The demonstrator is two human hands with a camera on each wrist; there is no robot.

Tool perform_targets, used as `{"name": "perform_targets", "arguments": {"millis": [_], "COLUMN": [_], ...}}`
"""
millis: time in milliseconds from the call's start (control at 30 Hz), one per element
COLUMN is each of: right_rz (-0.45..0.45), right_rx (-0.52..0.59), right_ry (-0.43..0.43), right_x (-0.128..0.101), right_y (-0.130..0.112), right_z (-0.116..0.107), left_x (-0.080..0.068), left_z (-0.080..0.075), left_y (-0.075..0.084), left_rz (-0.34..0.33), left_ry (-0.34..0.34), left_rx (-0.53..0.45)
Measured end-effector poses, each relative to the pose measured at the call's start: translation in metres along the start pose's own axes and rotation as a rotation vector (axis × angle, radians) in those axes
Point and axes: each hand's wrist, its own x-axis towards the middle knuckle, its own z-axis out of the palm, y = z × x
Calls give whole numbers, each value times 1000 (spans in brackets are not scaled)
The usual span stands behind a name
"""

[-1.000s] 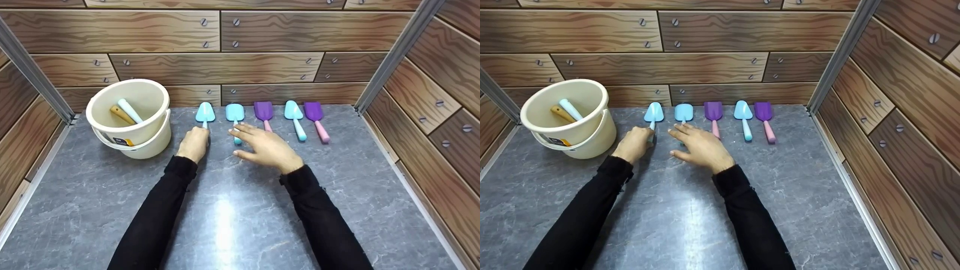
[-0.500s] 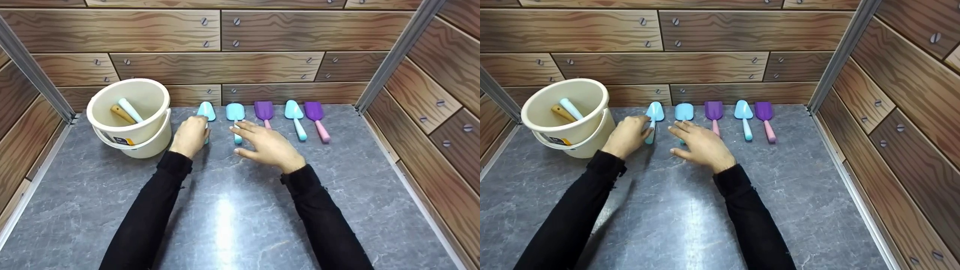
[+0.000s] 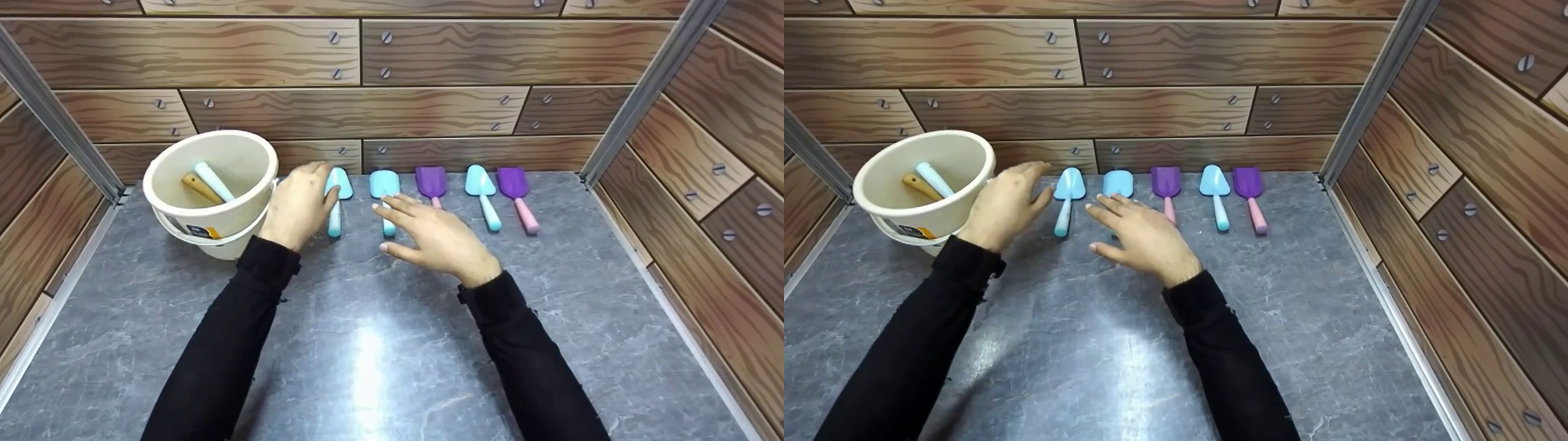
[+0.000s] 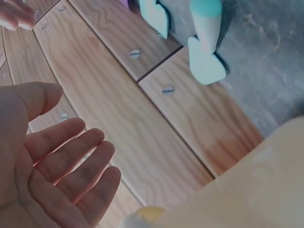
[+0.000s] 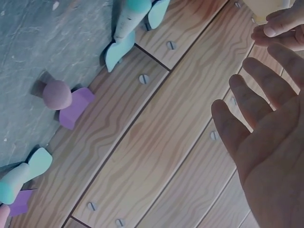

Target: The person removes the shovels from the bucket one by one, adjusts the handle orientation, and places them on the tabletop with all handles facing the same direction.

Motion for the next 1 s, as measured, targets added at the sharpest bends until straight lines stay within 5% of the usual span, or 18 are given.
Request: {"name": "perform_targets", "arguments": {"millis": [200,433,1000], "right_rz": [-15,-24,-100], "right_rx": [6,-12,-37], "right_ry": [1,6,54], "right_x": [0,0,-1], "right_y": [-6,-12,-29], "right_z": [-3,-5,-5], "left_x": [0,1,-2], "left_z": [-16,-38,-83], "left_y": [-4,-14,-63], "left_rz": [23,1,-81], "left_ry": [33,-12,-98], "left_rx": [15,19,73]}}
